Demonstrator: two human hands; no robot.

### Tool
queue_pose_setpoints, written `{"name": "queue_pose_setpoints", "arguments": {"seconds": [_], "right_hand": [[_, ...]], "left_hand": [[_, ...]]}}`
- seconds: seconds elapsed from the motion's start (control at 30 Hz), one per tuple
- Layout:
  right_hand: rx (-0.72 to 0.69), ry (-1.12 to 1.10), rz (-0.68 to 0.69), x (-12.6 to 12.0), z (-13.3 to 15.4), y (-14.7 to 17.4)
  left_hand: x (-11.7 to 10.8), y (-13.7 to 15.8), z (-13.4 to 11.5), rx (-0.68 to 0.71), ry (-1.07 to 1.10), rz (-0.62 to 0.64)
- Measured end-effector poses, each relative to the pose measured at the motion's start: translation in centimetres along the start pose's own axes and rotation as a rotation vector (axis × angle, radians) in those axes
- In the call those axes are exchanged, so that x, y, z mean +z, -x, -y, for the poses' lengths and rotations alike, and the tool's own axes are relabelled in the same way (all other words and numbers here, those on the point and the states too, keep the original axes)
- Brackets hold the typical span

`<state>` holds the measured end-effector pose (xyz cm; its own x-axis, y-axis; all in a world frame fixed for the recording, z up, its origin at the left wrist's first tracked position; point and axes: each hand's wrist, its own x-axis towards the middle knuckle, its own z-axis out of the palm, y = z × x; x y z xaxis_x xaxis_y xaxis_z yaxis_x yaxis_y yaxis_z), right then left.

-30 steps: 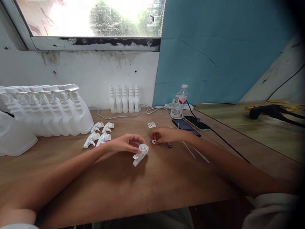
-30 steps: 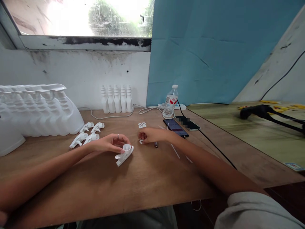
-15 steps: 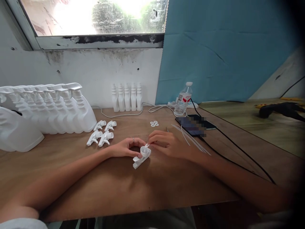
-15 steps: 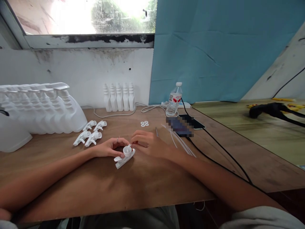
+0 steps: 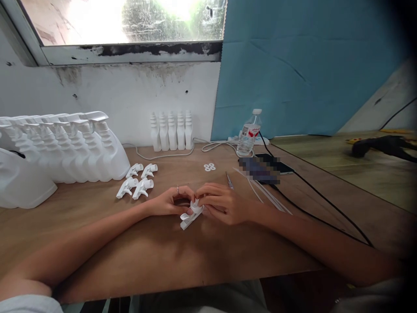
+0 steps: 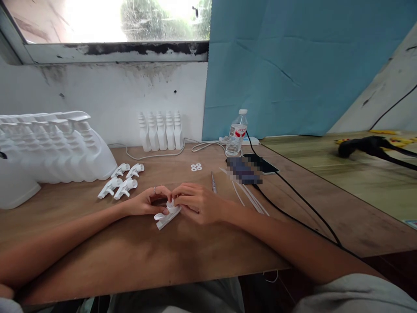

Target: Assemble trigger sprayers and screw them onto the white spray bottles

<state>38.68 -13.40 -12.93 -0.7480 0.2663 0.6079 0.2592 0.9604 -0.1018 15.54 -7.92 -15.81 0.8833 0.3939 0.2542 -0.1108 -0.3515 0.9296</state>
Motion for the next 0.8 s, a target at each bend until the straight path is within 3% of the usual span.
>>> {"name": "queue_pose_setpoints", "arguments": {"seconds": [0.23, 0.4, 0.6, 0.8], "right_hand": [[0.047, -0.084, 0.049, -0.2, 0.2, -0.2], [0.032, -0.071, 0.029, 0.1, 0.1, -0.2], [-0.036, 0.124, 0.007, 0.6, -0.2, 0.1], [0.036, 0.278, 0.009, 1.0, 0.2, 0.4]], "left_hand": [[-0.3, -0.2, -0.7, 0.163, -0.448, 0.037], [0.1, 0.0, -0.9, 0.115, -0.484, 0.028], [0.3, 0.2, -0.8, 0.122, -0.486, 0.002], [0.3, 0.4, -0.9, 0.137, -0.558, -0.021]]}}
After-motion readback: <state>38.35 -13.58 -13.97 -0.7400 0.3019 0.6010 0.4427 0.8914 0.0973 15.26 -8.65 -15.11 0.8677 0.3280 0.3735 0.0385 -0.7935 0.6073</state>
